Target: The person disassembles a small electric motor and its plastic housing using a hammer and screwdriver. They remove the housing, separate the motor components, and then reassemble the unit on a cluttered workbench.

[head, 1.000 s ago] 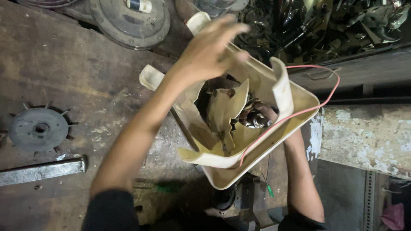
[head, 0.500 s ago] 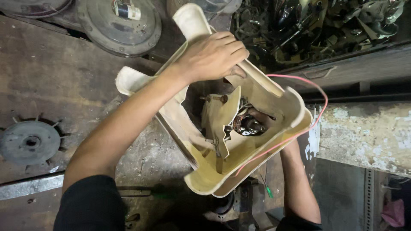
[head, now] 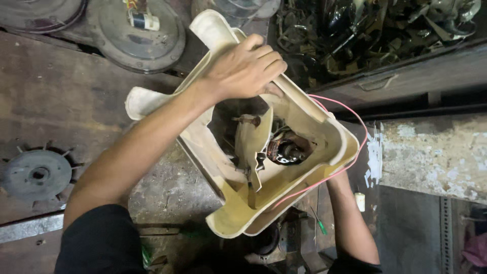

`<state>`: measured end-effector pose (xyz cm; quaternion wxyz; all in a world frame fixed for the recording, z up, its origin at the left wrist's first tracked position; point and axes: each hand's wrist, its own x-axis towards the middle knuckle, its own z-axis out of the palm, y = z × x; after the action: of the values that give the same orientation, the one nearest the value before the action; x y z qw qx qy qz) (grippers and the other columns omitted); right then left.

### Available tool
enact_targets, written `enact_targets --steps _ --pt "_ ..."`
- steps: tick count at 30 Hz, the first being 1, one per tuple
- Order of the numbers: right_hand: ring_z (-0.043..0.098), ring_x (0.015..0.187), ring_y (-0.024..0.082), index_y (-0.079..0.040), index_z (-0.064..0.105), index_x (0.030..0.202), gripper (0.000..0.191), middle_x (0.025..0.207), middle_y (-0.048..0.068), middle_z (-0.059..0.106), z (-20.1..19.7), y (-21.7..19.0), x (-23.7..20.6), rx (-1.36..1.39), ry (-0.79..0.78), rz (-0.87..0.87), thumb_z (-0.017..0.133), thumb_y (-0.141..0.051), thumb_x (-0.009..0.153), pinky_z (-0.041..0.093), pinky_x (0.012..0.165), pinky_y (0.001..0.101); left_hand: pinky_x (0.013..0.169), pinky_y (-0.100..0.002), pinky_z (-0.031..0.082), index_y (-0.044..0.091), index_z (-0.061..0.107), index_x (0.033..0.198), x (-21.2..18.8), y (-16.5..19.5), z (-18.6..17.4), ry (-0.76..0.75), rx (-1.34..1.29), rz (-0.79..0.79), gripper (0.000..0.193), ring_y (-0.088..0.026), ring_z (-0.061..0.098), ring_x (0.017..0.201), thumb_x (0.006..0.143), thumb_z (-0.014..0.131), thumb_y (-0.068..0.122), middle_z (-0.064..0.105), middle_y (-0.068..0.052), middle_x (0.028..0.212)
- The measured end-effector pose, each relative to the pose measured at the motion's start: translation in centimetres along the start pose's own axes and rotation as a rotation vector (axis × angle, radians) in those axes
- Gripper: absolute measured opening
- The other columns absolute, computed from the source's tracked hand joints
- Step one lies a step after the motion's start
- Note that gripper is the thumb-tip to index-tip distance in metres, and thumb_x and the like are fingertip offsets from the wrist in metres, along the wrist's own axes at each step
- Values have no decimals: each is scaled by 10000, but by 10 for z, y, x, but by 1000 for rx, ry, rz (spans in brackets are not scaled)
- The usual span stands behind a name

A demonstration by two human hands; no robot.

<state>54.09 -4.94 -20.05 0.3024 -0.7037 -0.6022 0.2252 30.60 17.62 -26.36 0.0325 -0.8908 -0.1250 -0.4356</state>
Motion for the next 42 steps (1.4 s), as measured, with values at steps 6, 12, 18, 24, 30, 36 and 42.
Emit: enact_targets --steps 6,12,18,24,30,36,42 --pt "635 914 129 2 671 1175 265 993 54 708 6 3 -23 17 25 9 726 -154 968 535 816 298 903 -367 361 113 633 1069 2 -4 14 -221 -183 -2 534 -194 610 934 974 601 637 634 -35 915" --pt "621 890 115 5 682 1150 236 961 47 704 6 2 -28 9 24 18 710 -169 993 526 793 289 942 -338 339 158 637 1165 4 6 6 46 -266 -35 472 -146 609 1004 1009 504 582 625 21 1010" --pt "608 865 102 9 694 1124 219 929 41 700 6 -6 -25 16 -7 38 695 -183 1018 517 770 280 930 -327 377 110 652 1029 29 0 -44 315 366 236 459 -174 568 921 1093 465 524 573 -26 926" --pt "595 840 88 12 706 1099 218 898 34 695 21 -21 -15 26 -2 -31 680 -198 1043 508 747 271 1015 -383 421 51 659 1135 15 13 -109 121 408 134 388 -222 604 1100 1122 474 392 632 -69 1069" --pt "581 815 75 15 717 1073 234 866 28 691 30 -47 2 12 40 -112 664 -212 1068 500 723 262 977 -395 440 64 621 1212 -58 66 -166 182 541 -109 204 -217 617 1212 1095 538 209 657 -74 1256" --pt "544 764 59 15 726 1038 262 805 21 671 33 -64 1 -5 51 -54 654 -232 1084 470 668 257 804 -313 332 132 615 1225 -52 112 -205 288 789 -68 190 -172 653 1197 1097 616 271 688 -36 1240" --pt "603 916 54 43 709 1151 235 964 8 709 28 -44 27 -20 35 -313 642 -180 1118 509 812 249 759 -367 368 163 637 1163 -71 159 -214 430 600 -78 236 -200 646 1071 1068 693 372 688 -44 1141"
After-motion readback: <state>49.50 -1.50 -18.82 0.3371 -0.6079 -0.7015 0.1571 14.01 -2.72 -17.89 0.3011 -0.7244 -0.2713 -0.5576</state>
